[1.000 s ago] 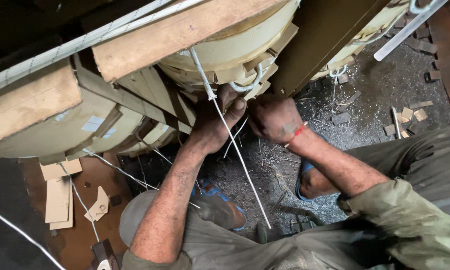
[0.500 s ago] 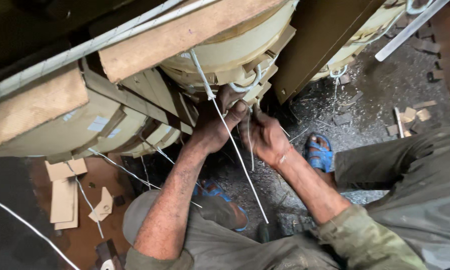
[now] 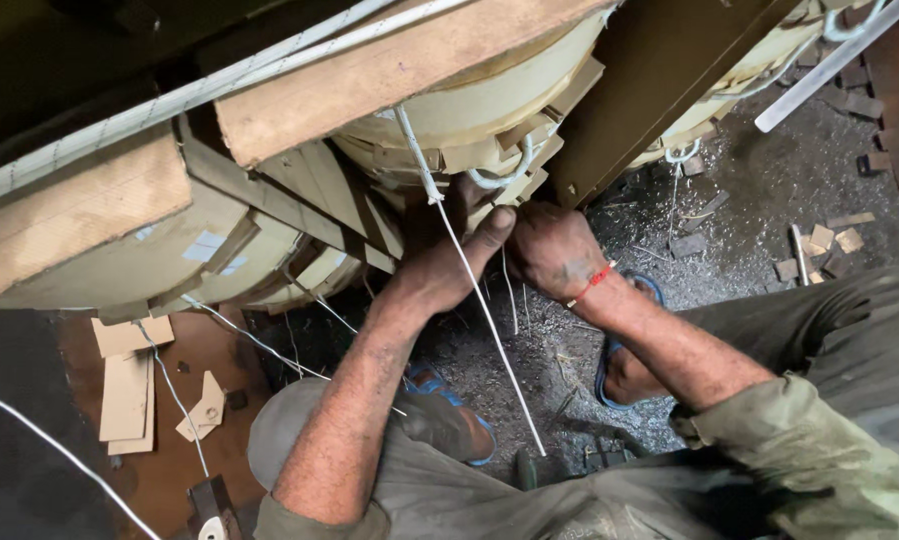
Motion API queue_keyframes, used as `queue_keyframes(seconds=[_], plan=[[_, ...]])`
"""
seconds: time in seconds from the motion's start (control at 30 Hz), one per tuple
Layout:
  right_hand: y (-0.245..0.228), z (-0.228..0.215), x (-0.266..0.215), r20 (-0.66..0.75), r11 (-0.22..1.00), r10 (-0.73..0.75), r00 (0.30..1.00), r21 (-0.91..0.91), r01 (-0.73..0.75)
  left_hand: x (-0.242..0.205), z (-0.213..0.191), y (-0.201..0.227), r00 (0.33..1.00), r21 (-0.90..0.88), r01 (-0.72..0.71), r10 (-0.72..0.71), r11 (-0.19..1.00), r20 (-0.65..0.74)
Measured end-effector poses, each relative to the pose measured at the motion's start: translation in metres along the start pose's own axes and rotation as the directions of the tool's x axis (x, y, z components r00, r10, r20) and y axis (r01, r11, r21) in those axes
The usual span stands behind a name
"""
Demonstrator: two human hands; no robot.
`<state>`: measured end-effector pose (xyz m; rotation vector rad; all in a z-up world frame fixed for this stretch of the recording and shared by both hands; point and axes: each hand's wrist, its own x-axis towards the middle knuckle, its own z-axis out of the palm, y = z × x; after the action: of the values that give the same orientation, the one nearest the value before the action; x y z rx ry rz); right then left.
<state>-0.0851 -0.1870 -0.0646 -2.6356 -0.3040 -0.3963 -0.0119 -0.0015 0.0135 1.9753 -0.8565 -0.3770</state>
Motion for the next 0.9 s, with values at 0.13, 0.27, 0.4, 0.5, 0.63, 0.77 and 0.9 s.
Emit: queue_keyframes(seconds=[0.13, 0.27, 0.4, 0.5, 0.63, 0.77, 0.9], plan=[[0.002, 0.007, -0.005, -0.043, 0.998, -0.005, 0.999, 0.069, 0.008, -0.002, 0.010, -0.008, 0.998, 0.146, -0.051, 0.054, 0.988, -0.013], [-0.004, 0.028, -0.004, -0.135, 0.764, 0.442, 0.887, 0.574, -0.293, 0.000, 0.018, -0.025, 0.994, -0.320, -0.059, 0.086, 0.946, 0.071], [-0.015, 0.072, -0.010, 0.466, -0.524, 0.628, 0.624, 0.845, -0.105, -0.002, 0.015, -0.043, 0.998, -0.235, 0.043, -0.032, 0.971, 0.048], [-0.011, 0.088, -0.017, 0.546, -0.864, 0.351, 0.761, 0.502, 0.038, -0.003, 0.017, -0.052, 0.999, -0.443, 0.027, -0.005, 0.896, 0.050], [-0.012, 0.070, -0.012, 0.591, -0.837, 0.365, 0.720, 0.547, -0.026, -0.003, 0.024, -0.047, 0.984, -0.133, -0.179, 0.178, 0.975, -0.021], [-0.030, 0.019, -0.011, 0.667, -0.675, 0.486, 0.565, 0.697, -0.243, -0.017, 0.039, -0.038, 0.995, -0.274, -0.030, 0.054, 0.961, 0.080], [-0.041, -0.072, -0.024, 0.215, 0.300, 0.754, 0.620, 0.727, -0.618, -0.012, 0.041, -0.051, 0.991, -0.318, 0.124, -0.099, 0.940, 0.095]])
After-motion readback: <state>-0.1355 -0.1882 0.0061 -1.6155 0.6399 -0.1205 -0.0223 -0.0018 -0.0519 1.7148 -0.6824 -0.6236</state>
